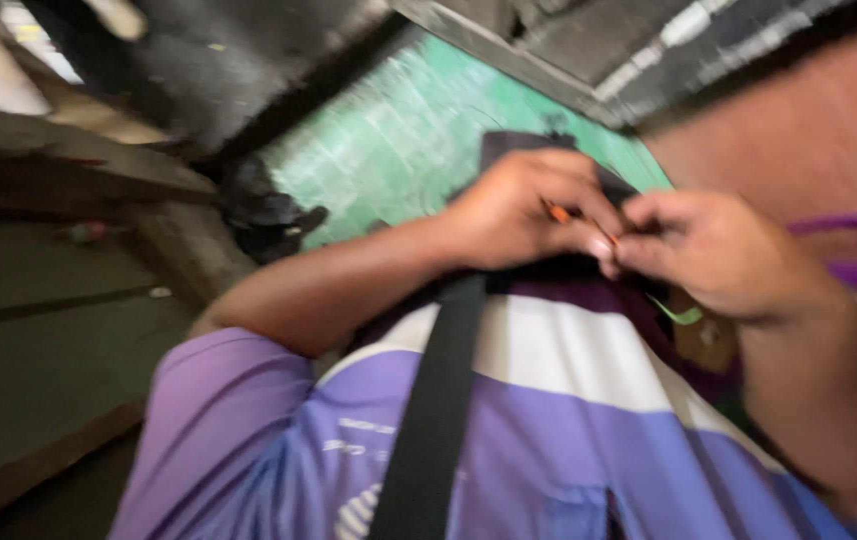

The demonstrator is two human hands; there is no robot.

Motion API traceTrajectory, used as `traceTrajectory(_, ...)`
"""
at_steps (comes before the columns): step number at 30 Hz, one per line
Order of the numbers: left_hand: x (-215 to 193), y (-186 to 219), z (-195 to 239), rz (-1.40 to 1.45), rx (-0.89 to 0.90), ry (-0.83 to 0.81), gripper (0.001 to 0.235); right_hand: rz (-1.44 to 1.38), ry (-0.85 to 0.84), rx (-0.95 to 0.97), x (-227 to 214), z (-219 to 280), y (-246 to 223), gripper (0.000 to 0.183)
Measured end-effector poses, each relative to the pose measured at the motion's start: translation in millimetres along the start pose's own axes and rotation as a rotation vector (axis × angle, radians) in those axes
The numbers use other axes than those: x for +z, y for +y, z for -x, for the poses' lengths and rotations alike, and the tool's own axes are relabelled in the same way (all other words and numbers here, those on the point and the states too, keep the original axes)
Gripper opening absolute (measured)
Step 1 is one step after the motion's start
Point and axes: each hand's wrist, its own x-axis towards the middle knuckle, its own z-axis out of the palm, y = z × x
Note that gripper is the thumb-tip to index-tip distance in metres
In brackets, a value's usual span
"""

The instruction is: The person removes pliers from a bag to cut a wire, then prepares a fiber optic cable with an orange connector. They place the cable into a black fiber cleaver and use the device to trim the wire.

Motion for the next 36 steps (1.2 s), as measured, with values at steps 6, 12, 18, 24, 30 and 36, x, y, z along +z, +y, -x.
traceTrajectory(6, -6.3, 6.0, 5.4, 0.04, -0.118, 0.053, 0.025, -0.27, -0.079, -0.298, 13.2, 2.2, 0.0, 0.016)
traceTrajectory(12, 2.3, 3.0, 2.9, 0.003, -0.267, 0.077, 0.022, -0.388, -0.126, -0.272, 11.8, 9.6, 0.1, 0.018)
traceTrajectory(18, 2.4, 10.5, -0.1, 0.083, -0.243, 0.015, 0.019, -0.363, -0.113, -0.238, 15.4, 11.6, 0.8, 0.022)
traceTrajectory(24, 2.0, 10.2, -2.0, 0.052, -0.161, -0.048, 0.019, -0.288, -0.095, -0.214, 18.7, 17.3, 2.8, 0.024)
traceTrajectory(30, 3.3, 0.3, -3.8, 0.052, -0.005, -0.1, 0.019, -0.245, -0.15, -0.227, 11.8, 17.6, 10.2, 0.023)
traceTrajectory(36, 13.6, -5.0, -9.0, -0.008, 0.04, -0.089, 0.016, -0.239, -0.032, -0.177, 4.0, 18.8, 29.8, 0.019)
